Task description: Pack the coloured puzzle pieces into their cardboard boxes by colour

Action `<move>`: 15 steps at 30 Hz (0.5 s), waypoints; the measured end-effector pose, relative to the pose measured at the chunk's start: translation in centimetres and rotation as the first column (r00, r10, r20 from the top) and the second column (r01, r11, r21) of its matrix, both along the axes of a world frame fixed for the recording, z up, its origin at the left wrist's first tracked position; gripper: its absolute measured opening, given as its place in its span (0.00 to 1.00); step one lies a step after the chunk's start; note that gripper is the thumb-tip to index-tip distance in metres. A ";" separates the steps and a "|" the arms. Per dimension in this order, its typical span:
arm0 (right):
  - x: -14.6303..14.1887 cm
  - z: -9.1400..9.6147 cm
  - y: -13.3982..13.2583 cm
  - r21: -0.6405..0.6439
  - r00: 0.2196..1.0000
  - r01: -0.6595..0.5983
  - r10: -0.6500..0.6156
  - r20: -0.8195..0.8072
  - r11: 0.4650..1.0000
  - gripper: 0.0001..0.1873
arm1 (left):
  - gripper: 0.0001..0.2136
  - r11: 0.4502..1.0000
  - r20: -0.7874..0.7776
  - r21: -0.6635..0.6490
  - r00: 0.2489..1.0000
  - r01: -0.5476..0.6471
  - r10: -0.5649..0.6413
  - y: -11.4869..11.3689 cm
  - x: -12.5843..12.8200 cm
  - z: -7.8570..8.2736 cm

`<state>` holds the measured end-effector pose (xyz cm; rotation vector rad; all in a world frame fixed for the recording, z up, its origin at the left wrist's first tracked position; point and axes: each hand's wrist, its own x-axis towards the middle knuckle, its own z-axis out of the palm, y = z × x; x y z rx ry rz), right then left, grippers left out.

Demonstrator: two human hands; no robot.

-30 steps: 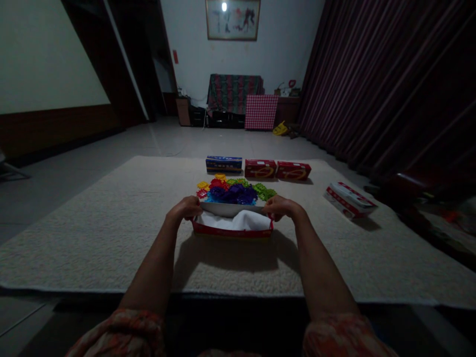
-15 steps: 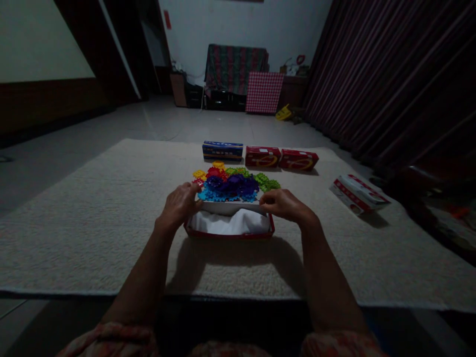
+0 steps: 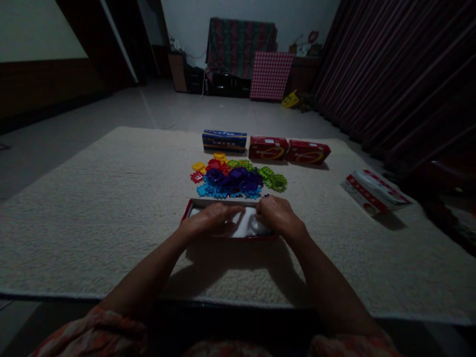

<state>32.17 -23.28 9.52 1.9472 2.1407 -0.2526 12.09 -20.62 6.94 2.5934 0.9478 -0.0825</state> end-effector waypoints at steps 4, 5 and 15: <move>-0.4 -0.7 0.5 0.022 0.998 0.003 -0.004 0.060 1.000 0.19 | 0.23 0.997 -0.008 -0.044 0.998 0.063 -0.064 -0.2 0.2 0.1; -0.4 -0.6 0.5 0.012 0.998 0.004 -0.005 0.066 1.000 0.19 | 0.22 0.996 -0.030 -0.064 0.997 0.068 -0.070 -0.1 0.4 0.1; 1.9 1.6 0.4 -0.055 0.951 -0.251 0.236 -0.197 0.966 0.13 | 0.23 0.990 -0.234 -0.123 0.968 0.066 -0.094 1.2 1.9 -1.5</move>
